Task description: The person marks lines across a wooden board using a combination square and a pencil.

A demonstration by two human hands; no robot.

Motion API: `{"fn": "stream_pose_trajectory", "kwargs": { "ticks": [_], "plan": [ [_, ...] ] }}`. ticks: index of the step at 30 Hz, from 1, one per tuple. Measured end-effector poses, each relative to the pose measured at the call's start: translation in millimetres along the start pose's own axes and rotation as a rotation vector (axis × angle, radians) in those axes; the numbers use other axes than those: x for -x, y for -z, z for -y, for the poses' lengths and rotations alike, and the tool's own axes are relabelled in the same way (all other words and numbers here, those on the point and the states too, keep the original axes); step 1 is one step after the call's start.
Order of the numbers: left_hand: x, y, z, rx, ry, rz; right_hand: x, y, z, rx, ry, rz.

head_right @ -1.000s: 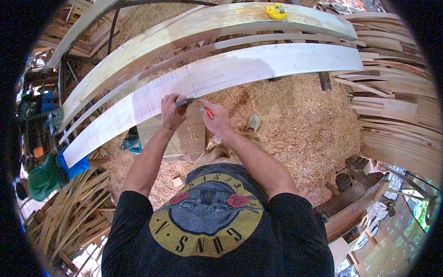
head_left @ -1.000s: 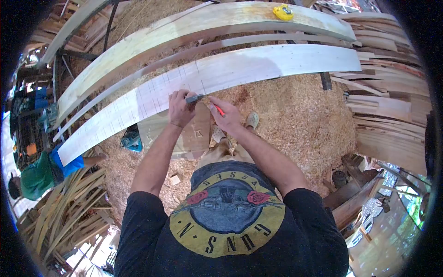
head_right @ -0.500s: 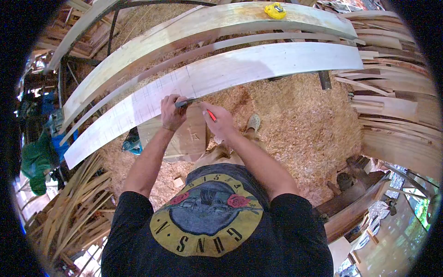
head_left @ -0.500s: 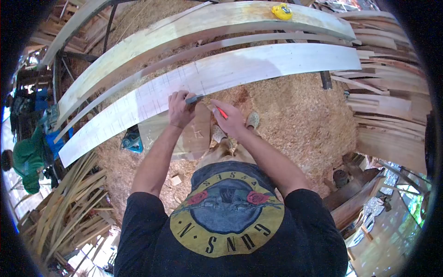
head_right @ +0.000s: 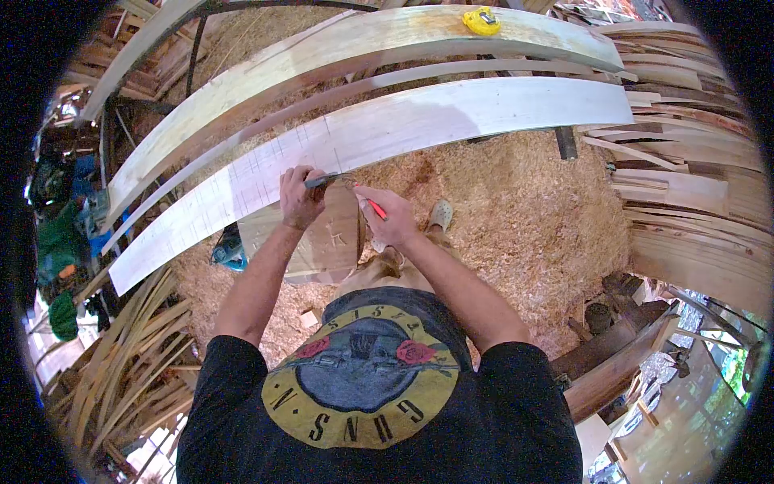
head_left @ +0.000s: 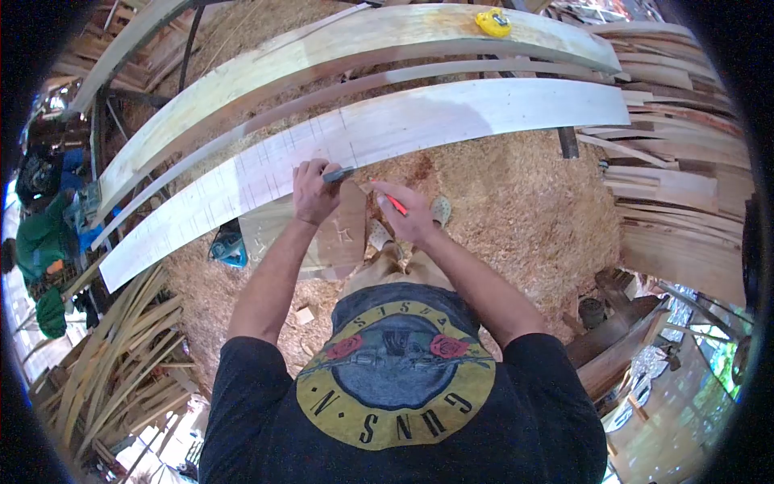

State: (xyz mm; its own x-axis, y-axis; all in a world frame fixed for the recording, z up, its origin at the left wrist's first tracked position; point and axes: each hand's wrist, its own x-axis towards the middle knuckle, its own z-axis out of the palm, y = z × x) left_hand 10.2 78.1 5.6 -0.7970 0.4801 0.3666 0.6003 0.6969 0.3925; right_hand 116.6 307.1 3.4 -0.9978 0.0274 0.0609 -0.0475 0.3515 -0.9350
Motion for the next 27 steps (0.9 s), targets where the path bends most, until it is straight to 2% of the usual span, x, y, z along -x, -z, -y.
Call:
{"fn": "stream_pose_trajectory", "kwargs": {
  "ticks": [2, 5, 8, 11, 14, 17, 21, 24, 27],
  "plan": [
    [0, 1, -1, -0.003, 0.001, 0.004, -2, -7, -5, 0.107, -0.057, 0.021],
    [2, 2, 0, -0.009, 0.008, 0.018, -14, -23, -13, 0.055, -0.089, -0.020],
    [3, 0, 4, -0.012, 0.007, 0.030, -23, -25, -9, 0.001, -0.170, 0.054],
    [4, -1, 4, -0.003, 0.005, 0.024, -31, -14, 8, 0.173, -0.037, 0.094],
    [2, 0, 3, -0.006, -0.018, 0.008, -22, 14, 47, -0.057, 0.217, -0.064],
    [5, 1, 4, -0.013, -0.014, 0.035, -2, 42, 62, -0.168, -0.055, -0.047],
    [6, 11, -1, 0.045, -0.021, 0.087, 22, 63, 37, -0.272, -0.288, -0.024],
    [19, 27, -27, 0.311, -0.012, 0.221, 47, 63, 0, -0.323, -0.399, -0.057],
    [26, 53, -66, 0.341, -0.010, 0.412, 65, 66, -20, -0.303, -0.520, -0.097]
  ]
}}
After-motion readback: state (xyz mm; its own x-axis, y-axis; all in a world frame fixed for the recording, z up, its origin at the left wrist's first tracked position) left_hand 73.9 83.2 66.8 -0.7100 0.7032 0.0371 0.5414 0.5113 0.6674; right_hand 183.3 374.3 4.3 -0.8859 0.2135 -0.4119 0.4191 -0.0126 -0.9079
